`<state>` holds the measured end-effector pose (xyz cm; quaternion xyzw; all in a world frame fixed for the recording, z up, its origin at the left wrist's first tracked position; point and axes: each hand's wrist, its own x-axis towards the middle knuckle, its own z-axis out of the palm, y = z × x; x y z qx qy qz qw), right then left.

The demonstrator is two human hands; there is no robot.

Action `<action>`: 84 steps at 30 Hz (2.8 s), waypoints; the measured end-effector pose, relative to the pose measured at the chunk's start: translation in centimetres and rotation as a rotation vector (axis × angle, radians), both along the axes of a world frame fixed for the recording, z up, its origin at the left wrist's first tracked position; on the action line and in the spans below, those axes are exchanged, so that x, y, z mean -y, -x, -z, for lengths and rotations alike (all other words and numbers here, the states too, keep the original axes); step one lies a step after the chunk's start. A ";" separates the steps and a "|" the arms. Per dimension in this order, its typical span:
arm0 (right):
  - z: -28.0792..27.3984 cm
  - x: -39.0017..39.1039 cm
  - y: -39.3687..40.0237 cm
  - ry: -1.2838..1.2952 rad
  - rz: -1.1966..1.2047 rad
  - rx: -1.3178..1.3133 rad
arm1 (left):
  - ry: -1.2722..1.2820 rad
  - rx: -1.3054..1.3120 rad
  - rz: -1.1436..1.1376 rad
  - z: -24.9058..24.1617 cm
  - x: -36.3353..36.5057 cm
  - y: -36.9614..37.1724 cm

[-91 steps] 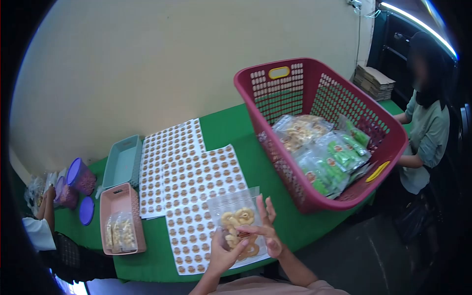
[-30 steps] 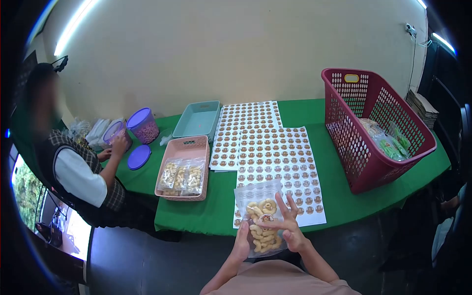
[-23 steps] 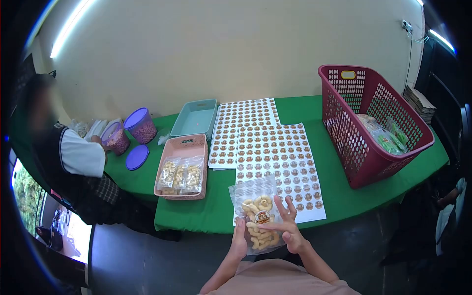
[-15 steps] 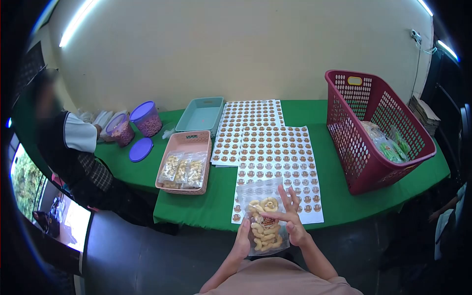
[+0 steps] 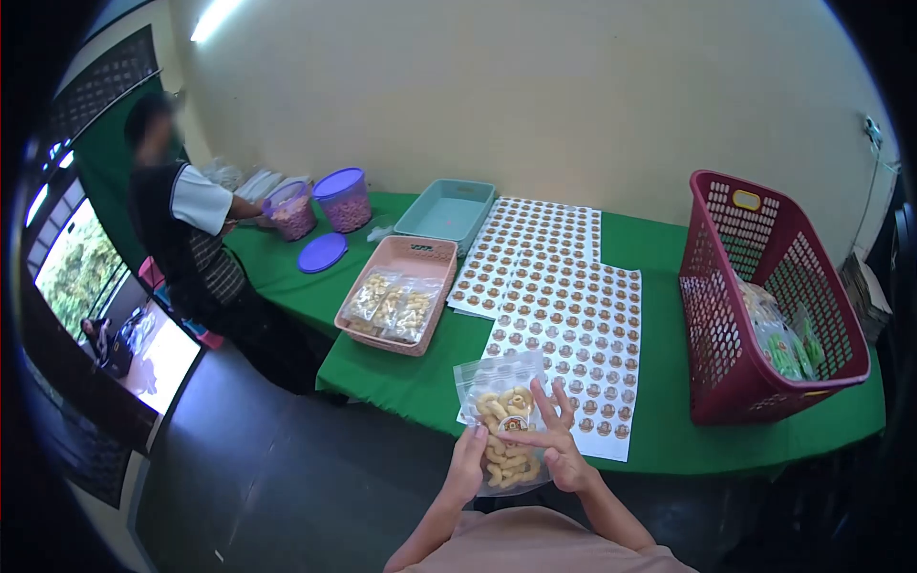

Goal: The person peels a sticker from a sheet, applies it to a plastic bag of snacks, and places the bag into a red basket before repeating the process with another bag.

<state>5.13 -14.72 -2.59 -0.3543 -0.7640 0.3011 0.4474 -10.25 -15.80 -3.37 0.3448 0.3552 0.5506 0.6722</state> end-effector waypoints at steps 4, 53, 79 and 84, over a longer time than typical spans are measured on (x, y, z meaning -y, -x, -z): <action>-0.2 -0.7 -0.4 -0.002 -0.015 0.015 | 0.015 -0.140 0.019 0.7 1.2 -0.1; -0.5 6.5 -6.0 -0.046 0.936 -0.169 | -0.323 -0.304 0.499 1.0 -2.8 -11.1; 0.4 12.5 -7.4 0.036 1.015 -0.290 | -0.557 -0.409 0.761 3.2 -3.7 -10.7; 1.9 13.3 -5.1 0.000 1.265 -0.532 | -0.538 -0.269 0.711 2.1 -0.7 -12.0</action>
